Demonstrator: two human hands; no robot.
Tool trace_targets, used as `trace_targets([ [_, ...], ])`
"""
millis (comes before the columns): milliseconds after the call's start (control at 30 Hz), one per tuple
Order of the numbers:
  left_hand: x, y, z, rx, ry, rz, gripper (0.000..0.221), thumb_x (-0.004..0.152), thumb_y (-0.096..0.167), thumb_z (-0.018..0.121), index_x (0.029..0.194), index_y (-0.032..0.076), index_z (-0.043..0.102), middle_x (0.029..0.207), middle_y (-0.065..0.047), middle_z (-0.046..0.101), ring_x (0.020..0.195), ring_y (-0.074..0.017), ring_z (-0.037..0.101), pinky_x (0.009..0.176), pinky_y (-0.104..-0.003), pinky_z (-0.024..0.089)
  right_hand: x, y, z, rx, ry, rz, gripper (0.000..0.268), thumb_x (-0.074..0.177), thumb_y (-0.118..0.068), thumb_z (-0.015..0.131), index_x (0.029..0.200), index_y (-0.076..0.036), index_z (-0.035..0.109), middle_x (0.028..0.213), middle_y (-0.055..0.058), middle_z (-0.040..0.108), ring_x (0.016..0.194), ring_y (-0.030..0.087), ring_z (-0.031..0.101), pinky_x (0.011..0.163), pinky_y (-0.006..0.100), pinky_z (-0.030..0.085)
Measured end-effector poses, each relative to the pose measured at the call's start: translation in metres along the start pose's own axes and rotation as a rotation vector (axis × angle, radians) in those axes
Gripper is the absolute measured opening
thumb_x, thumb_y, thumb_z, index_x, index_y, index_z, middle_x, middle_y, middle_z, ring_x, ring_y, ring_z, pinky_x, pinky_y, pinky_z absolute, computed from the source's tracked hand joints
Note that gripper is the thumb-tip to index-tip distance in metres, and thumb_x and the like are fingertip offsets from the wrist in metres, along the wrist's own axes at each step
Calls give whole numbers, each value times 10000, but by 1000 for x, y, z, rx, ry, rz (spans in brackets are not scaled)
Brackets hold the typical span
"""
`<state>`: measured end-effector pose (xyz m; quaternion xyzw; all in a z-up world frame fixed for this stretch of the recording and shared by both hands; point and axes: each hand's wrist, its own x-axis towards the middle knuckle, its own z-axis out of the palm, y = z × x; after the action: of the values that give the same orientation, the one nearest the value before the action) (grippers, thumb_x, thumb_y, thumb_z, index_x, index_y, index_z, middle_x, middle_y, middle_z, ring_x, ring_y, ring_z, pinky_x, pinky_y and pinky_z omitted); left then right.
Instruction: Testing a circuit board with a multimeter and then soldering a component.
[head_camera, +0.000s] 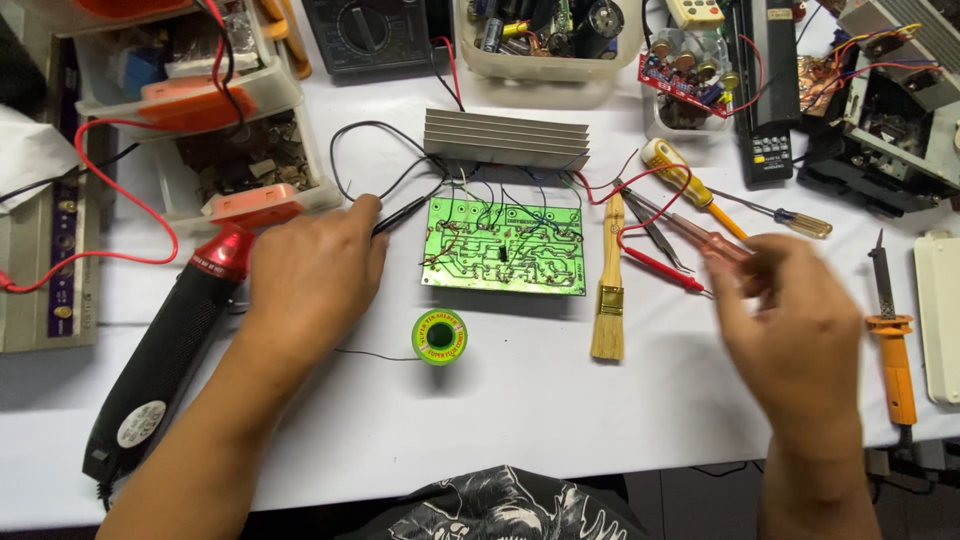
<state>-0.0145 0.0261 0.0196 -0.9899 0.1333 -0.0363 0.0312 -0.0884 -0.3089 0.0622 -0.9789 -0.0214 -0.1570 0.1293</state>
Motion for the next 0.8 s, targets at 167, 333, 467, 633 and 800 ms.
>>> trace_targets([
  [167, 0, -2, 10, -34, 117, 60, 156, 783, 290, 586, 726, 156, 528, 578, -28, 557, 540, -297, 554, 387, -427, 378, 11, -27, 11, 121, -192, -109, 158, 813, -179, 643, 891, -56, 584, 776, 37, 623, 640, 155, 568, 628, 297, 432],
  [333, 0, -3, 5, 1, 197, 111, 177, 754, 310, 627, 704, 156, 556, 664, -24, 538, 626, -267, 555, 454, -396, 418, 11, -1, 5, -10, -138, -117, 132, 855, -161, 610, 956, -76, 616, 858, 32, 646, 674, 171, 584, 649, 319, 447],
  [467, 0, -3, 4, 12, 182, 124, 191, 772, 326, 604, 713, 152, 551, 678, -31, 554, 661, -269, 569, 495, -403, 438, -8, 54, -3, -86, 19, 36, 128, 951, -84, 605, 1032, -9, 670, 873, 115, 641, 711, 226, 572, 645, 333, 433],
  [633, -1, -6, 4, -5, 136, 96, 194, 789, 325, 587, 724, 145, 556, 674, -26, 570, 630, -285, 578, 477, -417, 433, -46, 98, -14, 2, 188, 186, 116, 986, 77, 598, 1076, 90, 670, 966, 167, 650, 811, 227, 594, 766, 311, 460],
  [800, -2, -6, 0, 12, 61, 74, 186, 802, 321, 577, 751, 145, 545, 670, -16, 558, 660, -289, 576, 506, -420, 435, -102, 132, -8, 314, 221, 707, 246, 1129, -161, 585, 953, 10, 602, 797, 84, 583, 626, 111, 528, 612, 215, 471],
])
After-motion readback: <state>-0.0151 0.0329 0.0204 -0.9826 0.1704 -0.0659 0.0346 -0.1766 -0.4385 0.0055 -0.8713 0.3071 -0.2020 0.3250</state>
